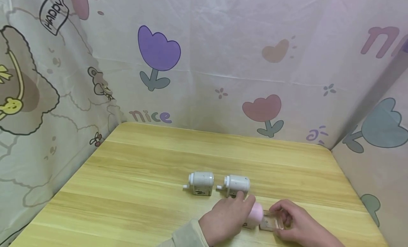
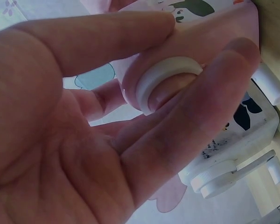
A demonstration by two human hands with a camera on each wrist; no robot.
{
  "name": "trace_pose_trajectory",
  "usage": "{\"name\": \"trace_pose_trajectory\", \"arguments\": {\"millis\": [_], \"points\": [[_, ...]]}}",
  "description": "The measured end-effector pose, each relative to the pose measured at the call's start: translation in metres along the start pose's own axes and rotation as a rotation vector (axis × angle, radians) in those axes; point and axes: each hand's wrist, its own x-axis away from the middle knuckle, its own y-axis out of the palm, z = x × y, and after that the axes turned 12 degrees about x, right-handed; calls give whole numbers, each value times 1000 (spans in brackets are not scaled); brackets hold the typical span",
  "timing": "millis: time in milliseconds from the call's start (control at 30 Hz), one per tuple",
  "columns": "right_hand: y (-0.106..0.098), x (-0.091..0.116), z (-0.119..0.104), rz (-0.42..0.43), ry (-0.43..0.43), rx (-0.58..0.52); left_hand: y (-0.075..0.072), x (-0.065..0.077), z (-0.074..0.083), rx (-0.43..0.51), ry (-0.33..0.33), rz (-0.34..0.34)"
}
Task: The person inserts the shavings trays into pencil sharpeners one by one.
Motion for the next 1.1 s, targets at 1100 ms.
{"name": "trace_pose_trajectory", "arguments": {"millis": [1100], "points": [[14,-6,-10,125,-173,74,1,-1,0,-16,-7,0]]}}
